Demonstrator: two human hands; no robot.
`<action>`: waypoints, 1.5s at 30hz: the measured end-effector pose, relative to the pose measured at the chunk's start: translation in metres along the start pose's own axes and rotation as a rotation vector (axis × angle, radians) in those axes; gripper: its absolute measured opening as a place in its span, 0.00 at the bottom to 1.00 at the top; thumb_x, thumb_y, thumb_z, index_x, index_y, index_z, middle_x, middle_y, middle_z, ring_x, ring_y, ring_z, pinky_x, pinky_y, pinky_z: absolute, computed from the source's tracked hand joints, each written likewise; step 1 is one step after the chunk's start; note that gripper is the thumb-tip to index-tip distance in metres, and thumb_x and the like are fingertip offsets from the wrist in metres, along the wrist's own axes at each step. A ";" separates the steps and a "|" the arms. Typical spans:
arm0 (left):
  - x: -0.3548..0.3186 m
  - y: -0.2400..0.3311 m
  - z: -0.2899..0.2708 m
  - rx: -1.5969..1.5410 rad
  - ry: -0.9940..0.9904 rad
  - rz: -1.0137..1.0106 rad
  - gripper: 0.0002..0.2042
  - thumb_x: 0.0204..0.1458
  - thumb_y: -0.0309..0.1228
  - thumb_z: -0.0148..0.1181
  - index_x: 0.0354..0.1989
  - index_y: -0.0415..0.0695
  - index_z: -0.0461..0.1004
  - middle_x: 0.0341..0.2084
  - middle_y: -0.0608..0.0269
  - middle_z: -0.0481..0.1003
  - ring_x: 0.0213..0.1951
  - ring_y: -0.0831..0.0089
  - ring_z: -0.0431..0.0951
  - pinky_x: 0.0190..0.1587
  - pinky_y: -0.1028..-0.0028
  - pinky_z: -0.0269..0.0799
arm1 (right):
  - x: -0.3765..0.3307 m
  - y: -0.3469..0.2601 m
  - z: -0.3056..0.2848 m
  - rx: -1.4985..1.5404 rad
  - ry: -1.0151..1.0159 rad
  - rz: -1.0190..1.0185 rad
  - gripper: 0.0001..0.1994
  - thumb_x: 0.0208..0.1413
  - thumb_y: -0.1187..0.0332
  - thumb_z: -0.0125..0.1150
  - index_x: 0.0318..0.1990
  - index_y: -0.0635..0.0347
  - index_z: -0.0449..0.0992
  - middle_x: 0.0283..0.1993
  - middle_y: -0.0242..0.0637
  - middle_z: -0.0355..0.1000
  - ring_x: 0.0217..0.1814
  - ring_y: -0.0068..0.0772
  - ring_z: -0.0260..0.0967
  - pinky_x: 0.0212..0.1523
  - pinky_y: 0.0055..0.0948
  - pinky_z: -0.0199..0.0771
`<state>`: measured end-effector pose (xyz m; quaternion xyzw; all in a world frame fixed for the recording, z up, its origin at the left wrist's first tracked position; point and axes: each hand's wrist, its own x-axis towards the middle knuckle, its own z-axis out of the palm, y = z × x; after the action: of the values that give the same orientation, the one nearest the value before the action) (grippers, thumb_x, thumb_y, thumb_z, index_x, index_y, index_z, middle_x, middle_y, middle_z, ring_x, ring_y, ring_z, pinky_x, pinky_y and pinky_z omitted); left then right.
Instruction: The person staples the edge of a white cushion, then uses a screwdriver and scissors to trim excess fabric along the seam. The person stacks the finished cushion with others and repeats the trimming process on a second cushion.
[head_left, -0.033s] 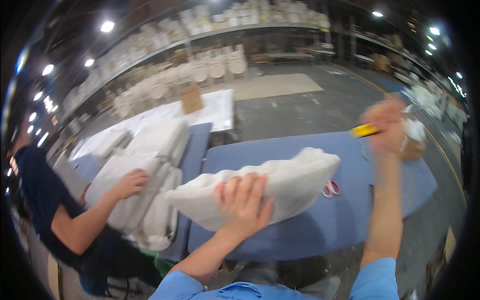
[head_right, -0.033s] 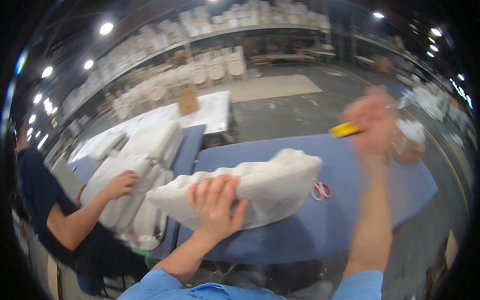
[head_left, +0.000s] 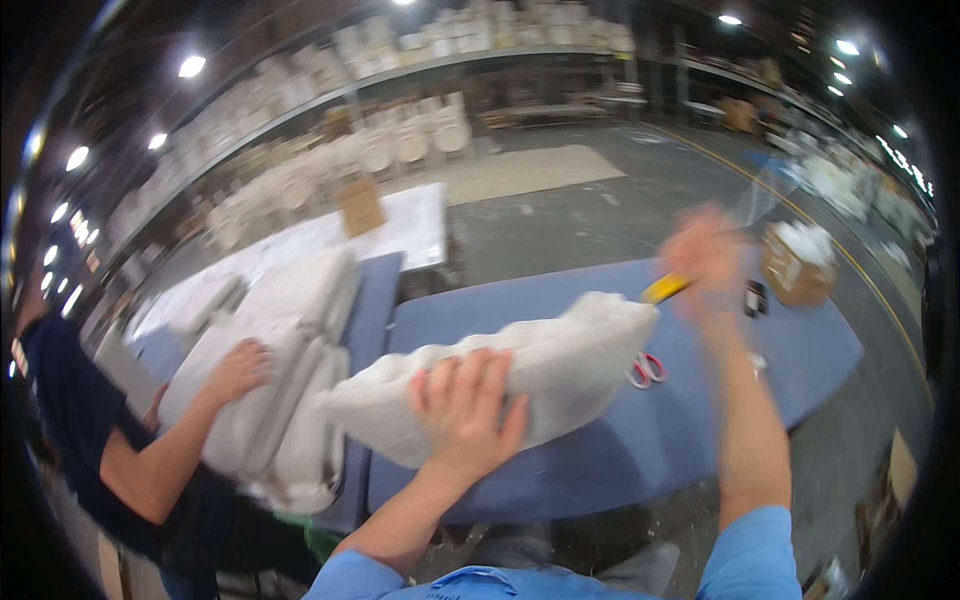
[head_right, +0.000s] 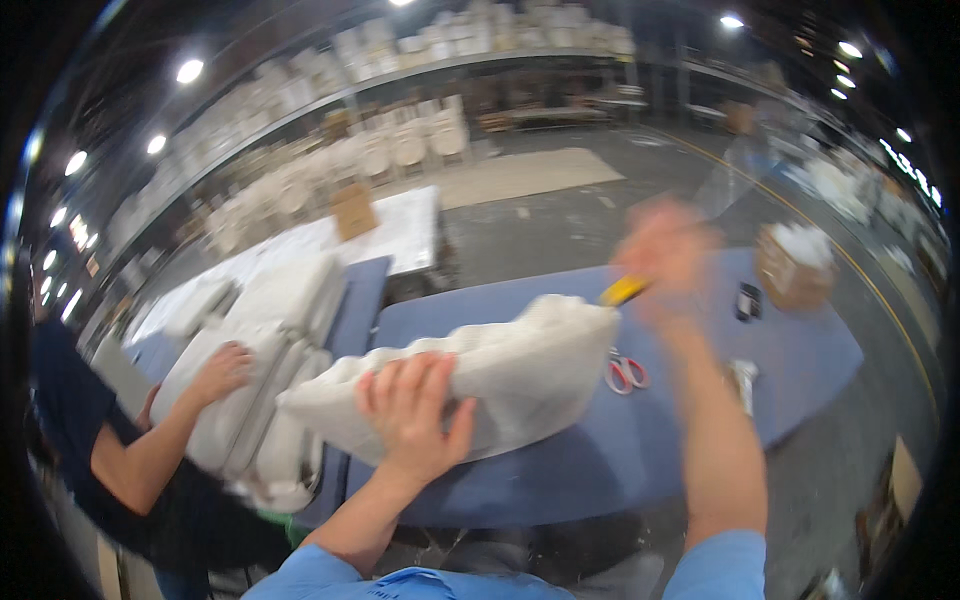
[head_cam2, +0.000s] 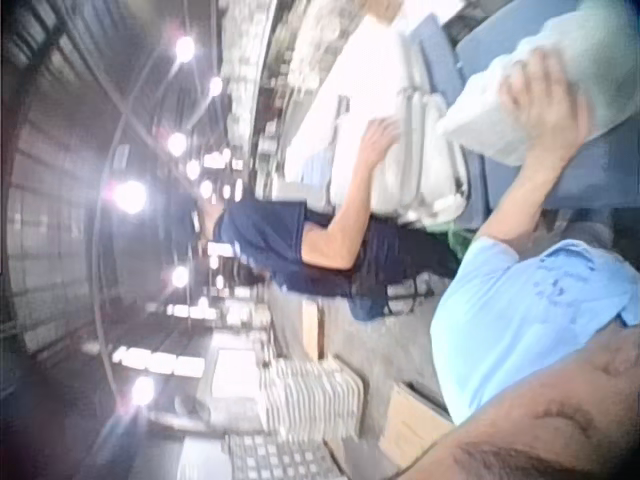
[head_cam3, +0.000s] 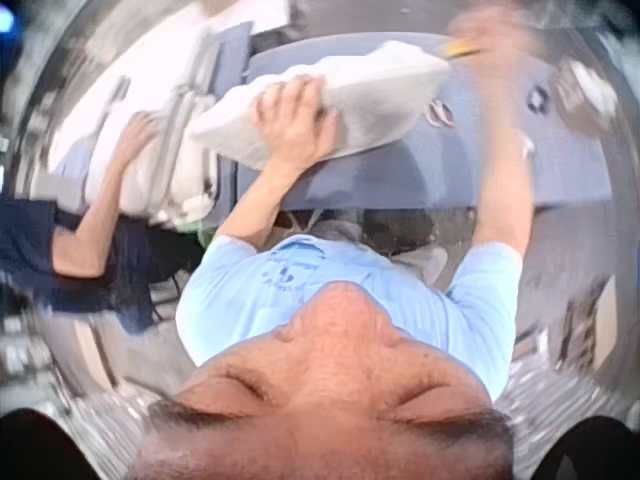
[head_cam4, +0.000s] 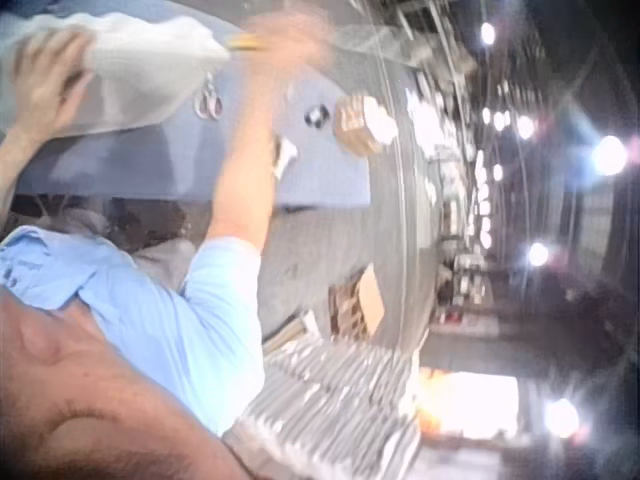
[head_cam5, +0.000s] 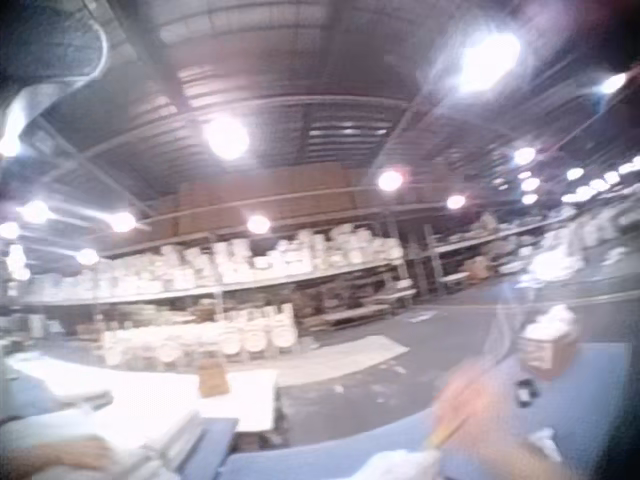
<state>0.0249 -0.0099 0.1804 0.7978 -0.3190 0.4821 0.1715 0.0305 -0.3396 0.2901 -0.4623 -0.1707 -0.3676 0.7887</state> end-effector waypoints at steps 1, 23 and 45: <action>0.004 0.001 0.000 -0.008 -0.011 0.005 0.27 0.51 0.42 0.67 0.60 0.45 0.77 0.56 0.59 0.75 0.59 0.57 0.69 0.71 0.51 0.44 | -0.010 0.026 0.001 -0.018 -0.028 0.150 0.22 0.68 0.60 0.60 0.20 0.49 0.61 0.14 0.28 0.57 0.16 0.27 0.58 0.20 0.32 0.61; -0.009 0.008 -0.011 0.027 0.029 0.048 0.27 0.52 0.41 0.66 0.60 0.44 0.76 0.55 0.59 0.76 0.60 0.57 0.70 0.72 0.51 0.40 | -0.006 -0.020 0.004 -0.003 0.089 0.235 0.22 0.66 0.61 0.58 0.18 0.46 0.59 0.13 0.29 0.55 0.15 0.29 0.58 0.25 0.37 0.66; -0.025 0.028 -0.026 0.047 0.065 0.066 0.23 0.54 0.42 0.65 0.55 0.43 0.78 0.51 0.58 0.76 0.57 0.58 0.71 0.72 0.50 0.38 | -0.121 0.003 -0.031 -0.524 0.127 0.353 0.12 0.66 0.58 0.67 0.38 0.57 0.77 0.25 0.25 0.69 0.20 0.17 0.65 0.22 0.23 0.65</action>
<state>-0.0192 -0.0064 0.1702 0.7745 -0.3278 0.5206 0.1470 -0.0510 -0.3136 0.1986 -0.6480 0.0623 -0.2846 0.7037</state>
